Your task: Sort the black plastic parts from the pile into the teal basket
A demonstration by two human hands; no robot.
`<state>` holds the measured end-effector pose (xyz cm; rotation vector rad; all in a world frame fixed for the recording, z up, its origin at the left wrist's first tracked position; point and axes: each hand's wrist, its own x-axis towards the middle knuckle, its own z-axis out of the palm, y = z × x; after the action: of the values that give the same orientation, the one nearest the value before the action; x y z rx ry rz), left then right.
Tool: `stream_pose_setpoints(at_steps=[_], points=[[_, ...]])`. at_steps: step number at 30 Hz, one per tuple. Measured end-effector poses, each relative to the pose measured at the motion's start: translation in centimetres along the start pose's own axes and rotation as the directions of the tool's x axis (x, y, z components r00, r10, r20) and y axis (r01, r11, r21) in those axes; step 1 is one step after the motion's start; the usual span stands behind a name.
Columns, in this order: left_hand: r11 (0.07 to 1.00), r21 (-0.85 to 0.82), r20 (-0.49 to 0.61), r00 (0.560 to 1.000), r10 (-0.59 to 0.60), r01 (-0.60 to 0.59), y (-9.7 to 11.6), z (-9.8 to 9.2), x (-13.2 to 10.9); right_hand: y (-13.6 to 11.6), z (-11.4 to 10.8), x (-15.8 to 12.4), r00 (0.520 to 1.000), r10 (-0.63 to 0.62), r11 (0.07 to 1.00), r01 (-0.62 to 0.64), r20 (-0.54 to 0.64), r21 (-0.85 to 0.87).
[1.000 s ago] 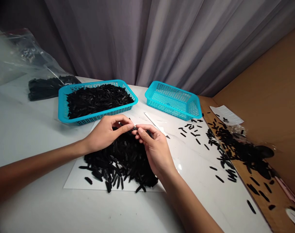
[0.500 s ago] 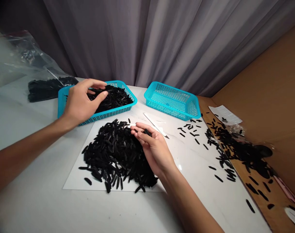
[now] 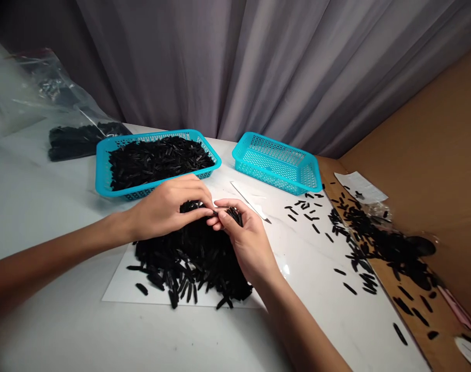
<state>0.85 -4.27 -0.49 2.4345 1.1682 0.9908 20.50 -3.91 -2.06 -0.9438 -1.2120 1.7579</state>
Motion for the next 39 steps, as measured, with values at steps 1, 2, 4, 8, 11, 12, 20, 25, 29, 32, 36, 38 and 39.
stream_pose_setpoints(at_steps=[1, 2, 4, 8, 11, 12, 20, 25, 29, 32, 36, 38, 39], points=[[1.000, -0.011, -0.027, 0.999, -0.020, 0.020, 0.0, 0.0, 0.0, -0.1, 0.0, 0.0, 1.000, 0.008, 1.000, -0.008, -0.004, 0.000], [0.999, -0.019, -0.060, 0.997, -0.043, 0.042, -0.1, 0.0, 0.1, -0.1, 0.0, 0.0, 1.000, 0.017, 1.000, -0.017, -0.007, 0.000], [0.996, -0.033, -0.116, 0.990, -0.085, 0.082, 0.0, 0.1, 0.2, -0.3, 0.1, 0.0, 1.000, 0.028, 1.000, -0.028, -0.009, -0.009], [0.990, -0.073, -0.132, 0.983, -0.126, 0.117, 0.0, 0.4, 0.2, -0.4, 0.1, 0.0, 0.999, 0.032, 0.999, -0.033, -0.009, -0.034], [0.989, -0.077, -0.132, 0.982, -0.137, 0.127, 0.0, 0.4, 0.2, -0.3, 0.0, 0.1, 0.999, 0.037, 0.999, -0.037, -0.011, -0.026], [0.990, -0.069, -0.137, 0.982, -0.133, 0.125, 0.1, 0.5, 0.1, -0.3, 0.0, 0.1, 0.999, 0.038, 0.999, -0.038, -0.010, -0.025], [0.979, 0.167, -0.133, 0.981, 0.141, -0.118, -0.4, 0.7, -0.4, -0.5, -0.2, 0.1, 0.999, 0.028, 0.999, -0.029, 0.017, 0.031], [0.925, 0.305, -0.148, 0.948, 0.282, -0.228, -0.7, 0.9, -0.5, -0.4, -0.1, 0.0, 1.000, 0.025, 0.998, -0.025, 0.008, 0.053], [0.886, 0.366, -0.175, 0.915, 0.365, -0.283, -0.7, 1.0, -0.4, -0.2, -0.1, 0.0, 0.999, 0.031, 0.997, -0.031, 0.010, 0.065], [0.894, 0.362, -0.192, 0.918, 0.347, -0.263, -0.8, 1.1, -0.5, -0.2, -0.1, -0.1, 0.999, 0.041, 0.996, -0.042, 0.014, 0.074], [0.903, 0.345, -0.189, 0.923, 0.334, -0.255, -0.8, 1.2, -0.5, -0.3, -0.1, -0.1, 0.999, 0.037, 0.996, -0.038, 0.018, 0.083], [0.905, 0.341, -0.189, 0.925, 0.331, -0.254, -0.7, 1.3, -0.5, -0.4, -0.1, -0.1, 0.999, 0.029, 0.996, -0.030, 0.016, 0.087], [0.906, 0.338, -0.186, 0.926, 0.329, -0.254, -0.6, 1.3, -0.5, -0.4, -0.1, 0.0, 1.000, 0.027, 0.996, -0.028, 0.015, 0.090]])
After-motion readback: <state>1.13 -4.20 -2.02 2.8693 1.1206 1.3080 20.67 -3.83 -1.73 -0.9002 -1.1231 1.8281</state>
